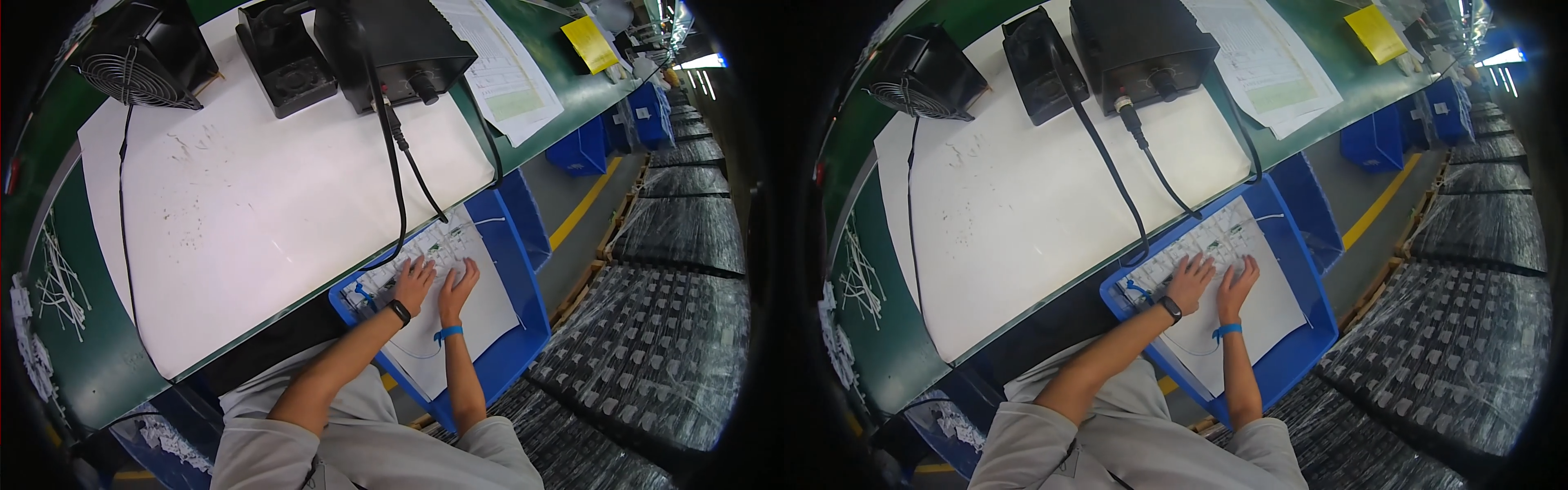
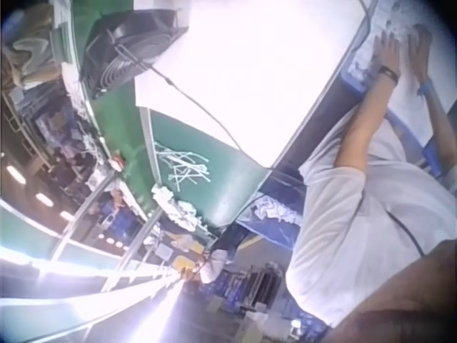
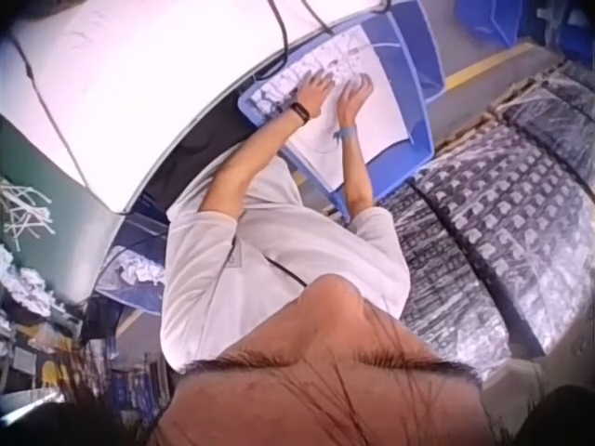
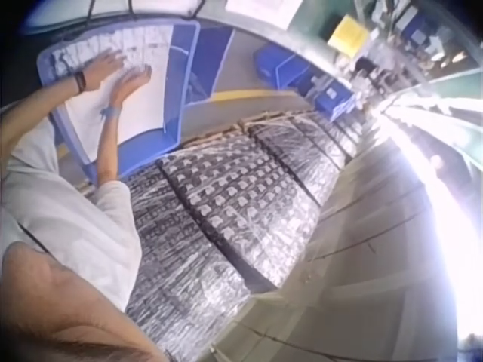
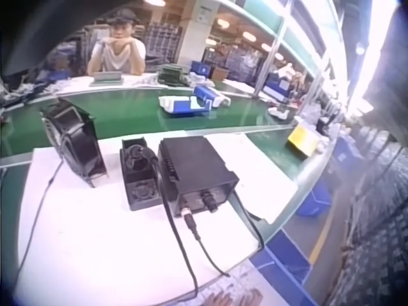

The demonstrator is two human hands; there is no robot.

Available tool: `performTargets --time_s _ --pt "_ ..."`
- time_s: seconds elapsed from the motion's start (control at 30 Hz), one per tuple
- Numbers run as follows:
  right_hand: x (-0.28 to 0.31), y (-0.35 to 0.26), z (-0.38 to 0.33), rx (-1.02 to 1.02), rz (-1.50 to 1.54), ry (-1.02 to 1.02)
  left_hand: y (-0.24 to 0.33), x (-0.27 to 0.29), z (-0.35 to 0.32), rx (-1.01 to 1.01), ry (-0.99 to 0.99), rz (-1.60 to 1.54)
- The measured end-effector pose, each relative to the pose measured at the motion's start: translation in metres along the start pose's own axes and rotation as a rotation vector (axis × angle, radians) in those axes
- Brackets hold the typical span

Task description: Soldering components onto small circuit boards and assembling them into plastic housings on a production line.

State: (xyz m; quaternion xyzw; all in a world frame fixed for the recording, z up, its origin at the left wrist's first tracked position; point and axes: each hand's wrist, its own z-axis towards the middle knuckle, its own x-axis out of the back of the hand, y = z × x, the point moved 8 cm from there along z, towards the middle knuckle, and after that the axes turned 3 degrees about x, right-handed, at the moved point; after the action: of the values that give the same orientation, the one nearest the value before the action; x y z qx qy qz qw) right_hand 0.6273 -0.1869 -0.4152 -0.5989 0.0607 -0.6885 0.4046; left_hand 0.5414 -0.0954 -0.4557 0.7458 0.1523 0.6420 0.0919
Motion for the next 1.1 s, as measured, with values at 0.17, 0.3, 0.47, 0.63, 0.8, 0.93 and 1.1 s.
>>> performTargets --time_s 0.17,0.3,0.47,0.63,0.8,0.93,1.1 --pt "-0.028 -0.013 -0.027 0.051 0.054 -0.204 0.010 -0.018 -0.013 0.093 0.054 0.171" --pt "-0.034 -0.022 -0.030 0.096 -0.108 -0.202 -0.007 -0.043 -0.026 0.396 -0.321 0.106" --pt "-0.045 -0.026 -0.037 0.090 -0.175 -0.197 -0.011 -0.020 -0.023 0.408 -0.440 0.220" --pt "-0.035 -0.017 -0.051 0.091 -0.040 -0.082 0.004 0.016 -0.040 0.353 -0.125 -0.311" --pt "0.060 -0.133 -0.033 -0.021 0.321 -0.047 0.017 0.227 -0.180 -0.165 -0.254 -0.671" --pt "0.073 -0.255 -0.063 0.265 0.468 -0.179 -0.035 0.403 -0.297 -0.211 0.166 -0.917" --pt "0.034 -0.381 -0.109 0.536 0.915 -0.514 -0.020 0.529 -0.392 -0.048 0.806 -0.087"
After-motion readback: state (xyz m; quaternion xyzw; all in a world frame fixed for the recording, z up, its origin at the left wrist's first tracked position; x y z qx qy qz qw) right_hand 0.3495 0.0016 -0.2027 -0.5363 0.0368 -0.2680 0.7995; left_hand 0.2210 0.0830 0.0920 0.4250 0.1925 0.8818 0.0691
